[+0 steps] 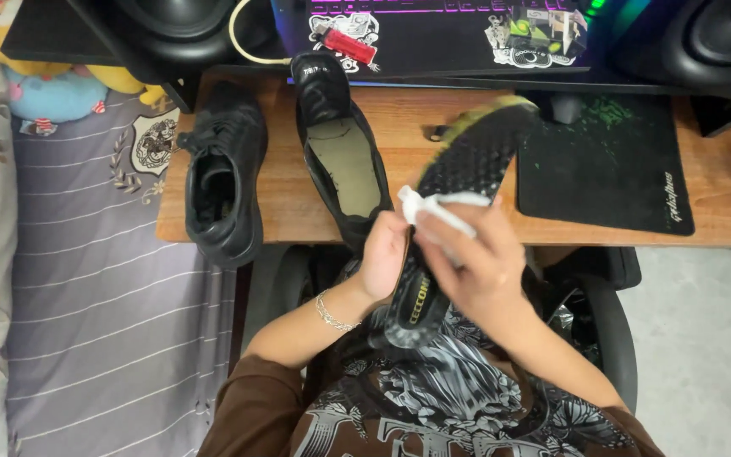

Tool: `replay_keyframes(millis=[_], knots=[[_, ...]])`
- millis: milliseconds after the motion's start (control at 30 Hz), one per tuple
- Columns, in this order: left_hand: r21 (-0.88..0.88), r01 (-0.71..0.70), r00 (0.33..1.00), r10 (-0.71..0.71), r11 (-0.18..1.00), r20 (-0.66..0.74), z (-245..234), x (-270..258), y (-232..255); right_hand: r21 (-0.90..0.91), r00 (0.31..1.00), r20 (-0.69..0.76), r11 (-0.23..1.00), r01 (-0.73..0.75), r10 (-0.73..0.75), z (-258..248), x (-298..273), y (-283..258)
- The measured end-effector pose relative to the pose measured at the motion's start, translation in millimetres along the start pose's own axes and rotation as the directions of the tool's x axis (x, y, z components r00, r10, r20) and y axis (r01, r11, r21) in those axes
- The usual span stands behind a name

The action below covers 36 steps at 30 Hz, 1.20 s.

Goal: Cleaning a black shoe and its insole using a white cloth at a desk.

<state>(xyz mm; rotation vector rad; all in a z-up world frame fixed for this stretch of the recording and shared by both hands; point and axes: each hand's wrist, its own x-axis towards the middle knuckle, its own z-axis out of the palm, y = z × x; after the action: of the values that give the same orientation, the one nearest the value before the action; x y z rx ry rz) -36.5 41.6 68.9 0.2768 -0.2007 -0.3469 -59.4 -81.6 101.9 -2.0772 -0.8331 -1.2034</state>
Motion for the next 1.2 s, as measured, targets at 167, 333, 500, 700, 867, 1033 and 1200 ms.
replay_keyframes(millis=[167, 333, 500, 700, 867, 1033, 1200], knots=[[0.306, -0.24, 0.914, 0.32, 0.921, -0.247, 58, -6, 22, 0.219, 0.973, 0.232, 0.974, -0.048, -0.004, -1, -39, -15], [0.311, -0.36, 0.921, 0.388, 0.88, -0.032, 31, -16, 38, 0.435, 0.931, 0.309, 0.899, 0.044, -0.195, -6, -31, -32], [-0.098, -0.28, 0.958, 0.284, 0.955, 0.034, -92, 10, 30, 0.396, 0.954, 0.242, 0.915, 0.071, -0.179, -1, -24, -9], [0.009, -0.217, 0.976, 0.217, 0.976, -0.007, -46, 5, 5, 0.049, 0.989, 0.142, 0.998, -0.04, 0.033, -9, -22, 43], [0.705, -0.411, 0.912, 0.277, 0.578, 0.303, 19, -8, 23, 0.294, 0.825, -0.22, 0.842, -0.453, 0.52, -25, -16, 44], [0.847, -0.375, 0.918, 0.279, 0.377, 0.282, 14, -7, 16, 0.646, 0.719, -0.11, 0.599, -0.473, 0.686, -24, -43, 45], [0.892, -0.316, 0.928, 0.301, 0.324, 0.219, 8, -5, 16, 0.631, 0.689, -0.104, 0.583, -0.512, 0.717, -19, -44, 41]])
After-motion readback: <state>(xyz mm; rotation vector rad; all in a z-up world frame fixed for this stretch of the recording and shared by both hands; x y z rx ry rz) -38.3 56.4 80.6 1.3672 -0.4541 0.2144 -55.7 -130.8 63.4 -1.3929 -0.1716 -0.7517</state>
